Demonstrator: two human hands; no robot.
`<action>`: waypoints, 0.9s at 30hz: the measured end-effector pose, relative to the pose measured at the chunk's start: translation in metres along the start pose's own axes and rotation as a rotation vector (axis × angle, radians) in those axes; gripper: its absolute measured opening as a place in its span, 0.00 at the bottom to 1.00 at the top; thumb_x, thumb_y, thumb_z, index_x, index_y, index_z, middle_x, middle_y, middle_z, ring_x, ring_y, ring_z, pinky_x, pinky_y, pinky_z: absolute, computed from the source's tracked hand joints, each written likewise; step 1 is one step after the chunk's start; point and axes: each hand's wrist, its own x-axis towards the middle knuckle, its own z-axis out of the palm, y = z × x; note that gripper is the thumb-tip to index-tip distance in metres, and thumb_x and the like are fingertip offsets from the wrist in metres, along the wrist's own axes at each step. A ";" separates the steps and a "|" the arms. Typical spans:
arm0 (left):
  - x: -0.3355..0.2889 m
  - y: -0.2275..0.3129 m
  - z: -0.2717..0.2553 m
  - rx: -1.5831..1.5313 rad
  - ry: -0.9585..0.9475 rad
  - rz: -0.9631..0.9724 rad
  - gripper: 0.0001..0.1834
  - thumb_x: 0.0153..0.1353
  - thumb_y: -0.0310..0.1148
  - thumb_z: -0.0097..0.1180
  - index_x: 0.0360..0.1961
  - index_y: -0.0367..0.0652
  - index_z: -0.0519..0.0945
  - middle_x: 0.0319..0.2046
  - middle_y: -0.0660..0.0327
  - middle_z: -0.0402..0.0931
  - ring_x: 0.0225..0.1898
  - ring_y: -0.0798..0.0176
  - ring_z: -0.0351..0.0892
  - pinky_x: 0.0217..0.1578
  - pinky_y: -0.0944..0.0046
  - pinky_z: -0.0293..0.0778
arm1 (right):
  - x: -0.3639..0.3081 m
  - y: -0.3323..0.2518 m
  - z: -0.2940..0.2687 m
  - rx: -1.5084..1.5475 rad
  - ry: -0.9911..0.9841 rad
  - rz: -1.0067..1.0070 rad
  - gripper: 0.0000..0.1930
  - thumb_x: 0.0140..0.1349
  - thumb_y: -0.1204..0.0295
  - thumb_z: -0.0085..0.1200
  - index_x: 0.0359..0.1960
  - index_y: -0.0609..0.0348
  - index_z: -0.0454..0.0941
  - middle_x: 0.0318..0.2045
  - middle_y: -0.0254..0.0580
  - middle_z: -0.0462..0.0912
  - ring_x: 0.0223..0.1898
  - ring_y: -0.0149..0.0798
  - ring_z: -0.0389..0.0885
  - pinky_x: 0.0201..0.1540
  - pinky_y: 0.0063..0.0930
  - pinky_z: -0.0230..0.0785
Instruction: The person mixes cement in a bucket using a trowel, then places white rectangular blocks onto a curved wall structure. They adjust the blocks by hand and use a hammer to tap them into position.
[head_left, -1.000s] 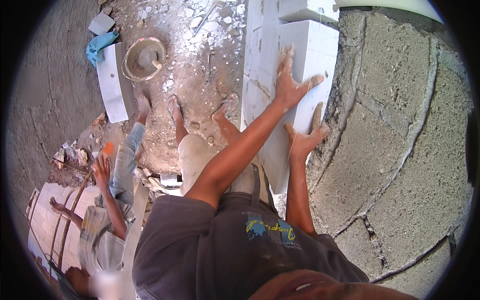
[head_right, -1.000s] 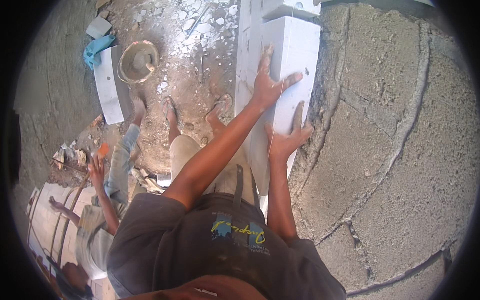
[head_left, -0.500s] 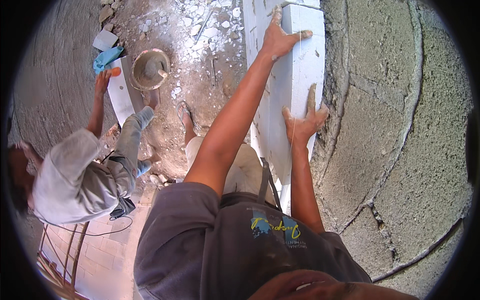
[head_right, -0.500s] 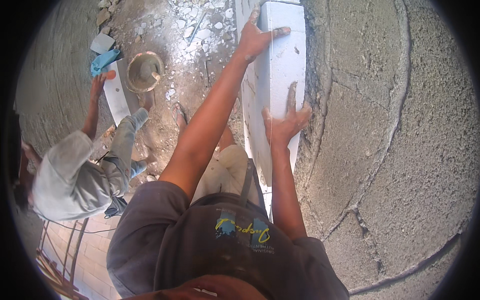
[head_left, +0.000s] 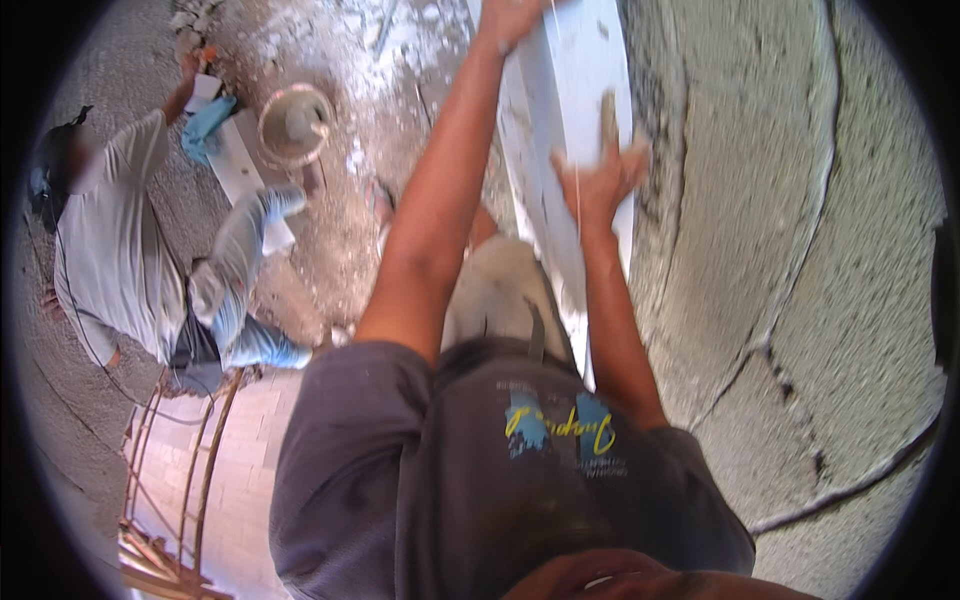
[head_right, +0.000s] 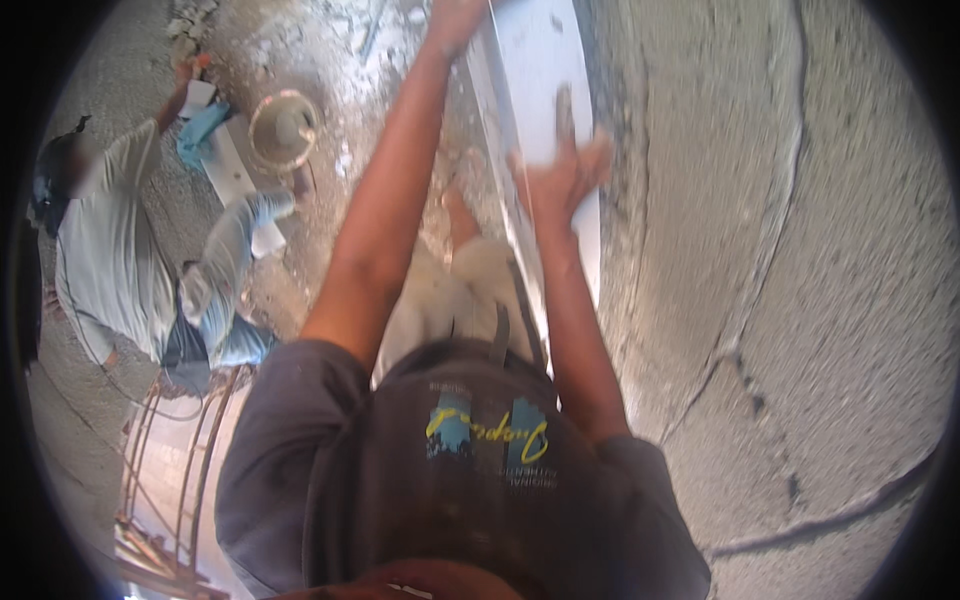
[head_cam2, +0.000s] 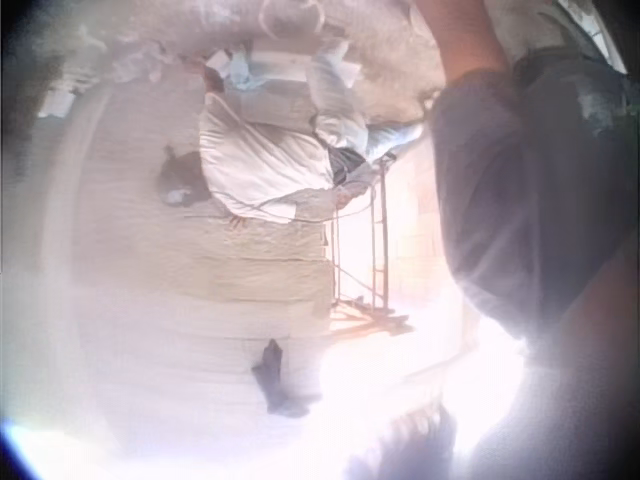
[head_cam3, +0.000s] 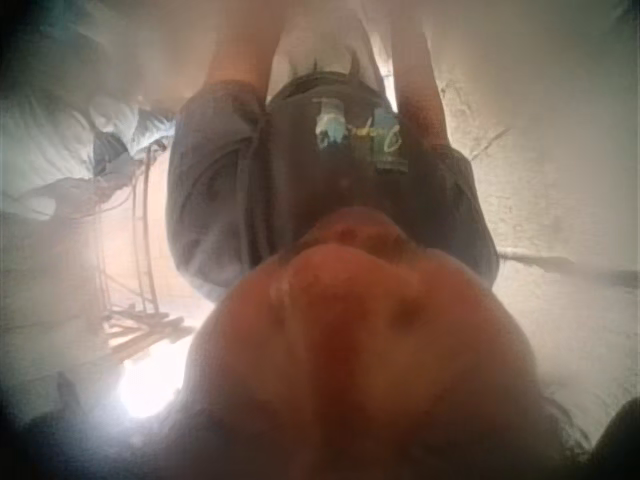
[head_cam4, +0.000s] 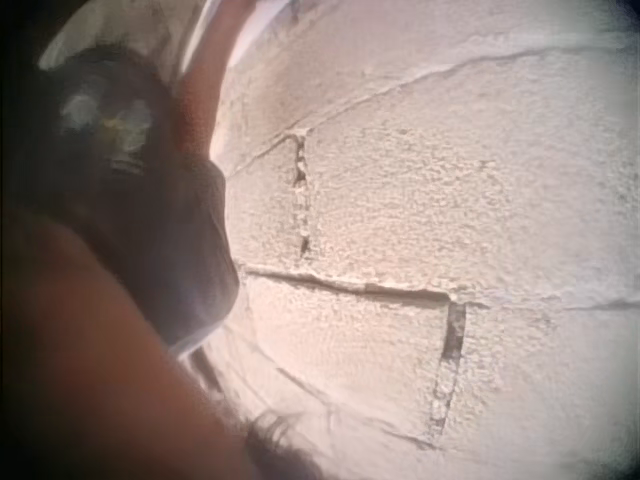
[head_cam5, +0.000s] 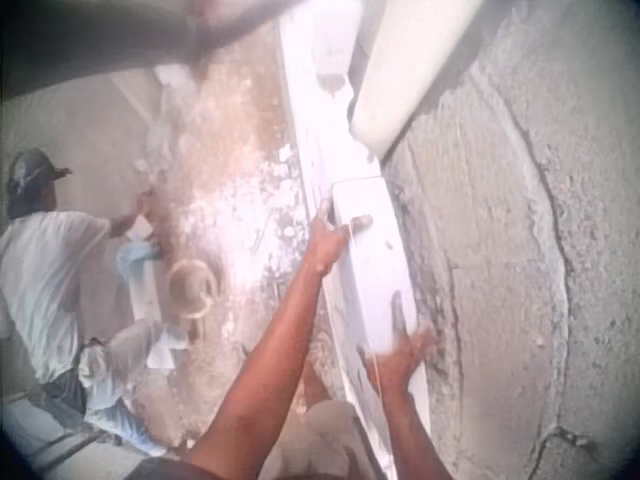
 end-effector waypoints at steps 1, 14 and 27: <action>0.000 0.000 -0.001 -0.056 -0.068 -0.027 0.45 0.51 0.39 0.76 0.67 0.30 0.70 0.54 0.48 0.82 0.55 0.54 0.82 0.54 0.58 0.79 | -0.004 0.004 -0.006 0.006 -0.062 -0.023 0.60 0.40 0.56 0.81 0.79 0.30 0.57 0.65 0.68 0.62 0.68 0.66 0.59 0.70 0.61 0.52; 0.007 0.004 0.006 0.162 0.014 0.073 0.46 0.50 0.46 0.77 0.66 0.32 0.72 0.55 0.44 0.81 0.56 0.49 0.81 0.57 0.56 0.76 | -0.132 0.080 -0.020 -0.025 -0.141 0.050 0.66 0.44 0.43 0.74 0.82 0.48 0.46 0.69 0.70 0.66 0.70 0.71 0.61 0.76 0.58 0.47; 0.032 -0.019 0.003 0.016 -0.111 0.053 0.24 0.56 0.30 0.72 0.53 0.31 0.82 0.44 0.56 0.84 0.43 0.60 0.82 0.43 0.60 0.79 | -0.154 0.105 -0.048 0.199 -0.117 0.275 0.49 0.57 0.45 0.69 0.78 0.44 0.59 0.69 0.64 0.69 0.74 0.65 0.59 0.76 0.55 0.52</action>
